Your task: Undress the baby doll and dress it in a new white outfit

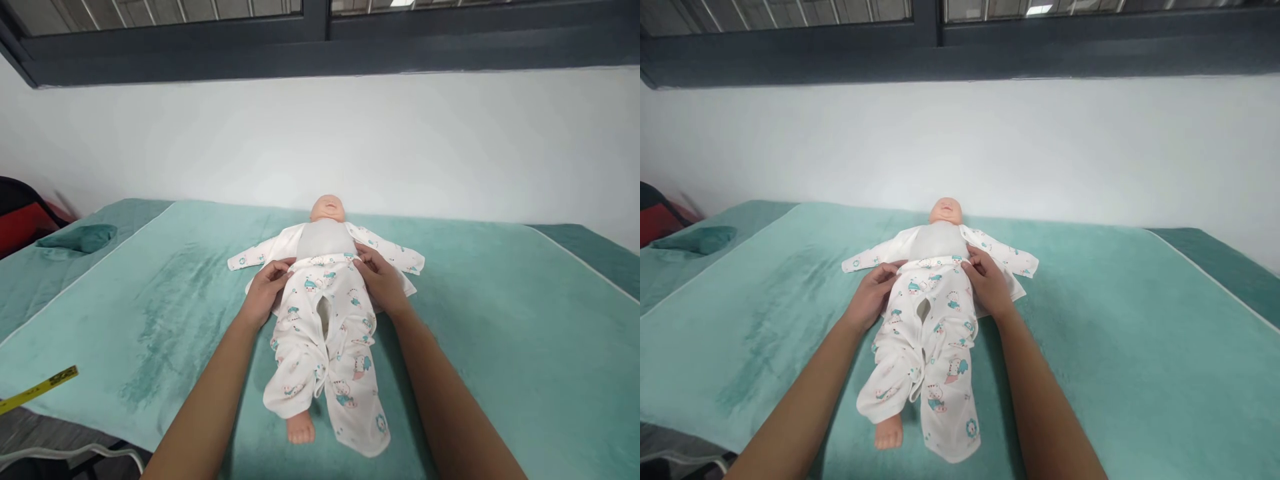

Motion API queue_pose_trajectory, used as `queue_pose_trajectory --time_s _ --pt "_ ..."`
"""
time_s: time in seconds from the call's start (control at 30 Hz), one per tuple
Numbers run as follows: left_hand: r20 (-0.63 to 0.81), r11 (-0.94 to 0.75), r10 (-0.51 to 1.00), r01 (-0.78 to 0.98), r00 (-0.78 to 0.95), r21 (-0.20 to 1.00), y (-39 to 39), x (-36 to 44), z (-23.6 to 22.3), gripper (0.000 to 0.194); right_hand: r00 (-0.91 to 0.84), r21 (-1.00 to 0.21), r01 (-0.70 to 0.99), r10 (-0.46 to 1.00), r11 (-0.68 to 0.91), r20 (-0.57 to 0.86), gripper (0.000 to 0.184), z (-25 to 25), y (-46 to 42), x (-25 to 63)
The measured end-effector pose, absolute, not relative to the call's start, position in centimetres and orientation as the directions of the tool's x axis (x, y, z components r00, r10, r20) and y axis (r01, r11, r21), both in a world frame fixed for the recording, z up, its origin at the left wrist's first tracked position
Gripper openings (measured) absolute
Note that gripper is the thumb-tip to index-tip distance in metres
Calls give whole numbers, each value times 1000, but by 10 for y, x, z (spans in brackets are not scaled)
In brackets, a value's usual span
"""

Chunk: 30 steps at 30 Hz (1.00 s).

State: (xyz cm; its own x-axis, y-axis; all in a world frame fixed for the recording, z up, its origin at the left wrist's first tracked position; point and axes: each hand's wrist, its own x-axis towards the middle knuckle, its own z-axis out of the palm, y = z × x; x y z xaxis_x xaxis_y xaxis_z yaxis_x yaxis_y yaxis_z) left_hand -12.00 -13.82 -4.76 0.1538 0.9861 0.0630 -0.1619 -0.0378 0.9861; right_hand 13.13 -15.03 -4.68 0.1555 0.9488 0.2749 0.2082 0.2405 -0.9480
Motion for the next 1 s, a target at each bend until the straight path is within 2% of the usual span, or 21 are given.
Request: queue_pose_trajectory --time_s 0.17,0.3,0.47,0.7,1.0 --pt "-27 80 984 -302 175 950 -134 -120 -45 26 158 -951 249 961 182 225 25 -41 -150 132" --pt "-101 155 982 -370 161 916 -128 -120 -44 25 97 -970 155 974 186 202 30 -46 -146 136" --pt "-171 227 969 -375 176 899 -119 -121 -44 26 53 -973 78 974 216 221 31 -57 -141 141" --pt "-194 279 954 -437 230 855 -114 -123 -48 19 50 -978 21 976 210 211 32 -58 -141 140" --pt "-204 287 951 -413 233 865 -112 -124 -50 8 60 -973 103 975 208 215 34 -60 -141 143"
